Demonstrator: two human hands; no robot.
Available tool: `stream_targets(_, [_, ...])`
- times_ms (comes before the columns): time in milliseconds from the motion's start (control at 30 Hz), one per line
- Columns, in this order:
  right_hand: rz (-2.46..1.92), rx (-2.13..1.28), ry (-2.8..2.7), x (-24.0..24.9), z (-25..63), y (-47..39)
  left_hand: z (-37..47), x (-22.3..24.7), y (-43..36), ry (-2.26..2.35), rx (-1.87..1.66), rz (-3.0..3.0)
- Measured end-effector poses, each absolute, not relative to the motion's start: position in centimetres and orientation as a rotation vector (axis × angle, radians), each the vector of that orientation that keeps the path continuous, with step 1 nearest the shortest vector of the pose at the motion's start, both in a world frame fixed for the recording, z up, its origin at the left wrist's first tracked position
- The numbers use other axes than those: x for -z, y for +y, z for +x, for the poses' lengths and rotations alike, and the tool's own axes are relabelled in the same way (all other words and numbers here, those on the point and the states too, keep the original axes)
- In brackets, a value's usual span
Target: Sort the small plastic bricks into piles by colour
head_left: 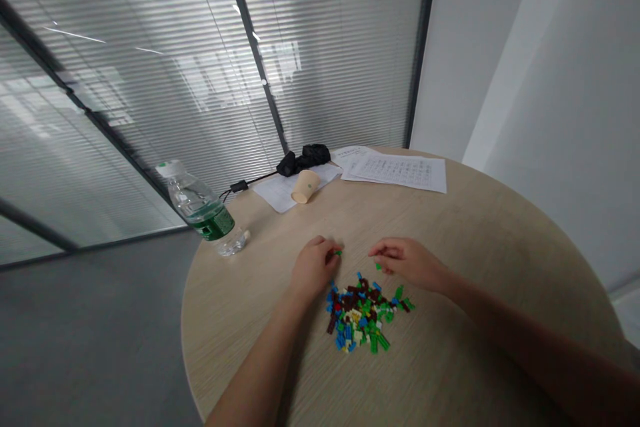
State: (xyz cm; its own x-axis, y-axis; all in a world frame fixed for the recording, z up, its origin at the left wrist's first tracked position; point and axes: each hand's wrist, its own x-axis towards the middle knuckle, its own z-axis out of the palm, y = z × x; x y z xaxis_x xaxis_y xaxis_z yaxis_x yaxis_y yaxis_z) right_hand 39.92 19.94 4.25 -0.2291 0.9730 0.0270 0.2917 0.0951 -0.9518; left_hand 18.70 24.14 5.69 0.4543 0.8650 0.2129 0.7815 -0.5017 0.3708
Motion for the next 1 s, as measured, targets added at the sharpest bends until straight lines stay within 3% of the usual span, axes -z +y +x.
stream_targets(200, [-1.272,-1.213,-1.466,-3.5,39.4,20.7,19.0,-6.4,23.7,1.469,-0.64,2.491])
stream_targets(433, [-1.188,-1.222,-1.374,-3.4,38.5,20.9,20.2,-7.0,22.7,1.012,-0.72,2.643])
stream_targets(667, [-1.202,-1.228,-1.424,-3.5,38.3,20.7,20.1,-6.6,23.1,1.041,-0.699,2.669])
stream_targets(833, [-1.277,-0.97,-1.727,-3.4,38.6,20.3,18.8,-6.7,23.9,1.321,-0.642,2.682])
stream_targets(1000, [-1.083,-0.604,-2.181,-4.3,38.6,19.3,18.7,-6.3,24.0,1.413,-0.518,2.729])
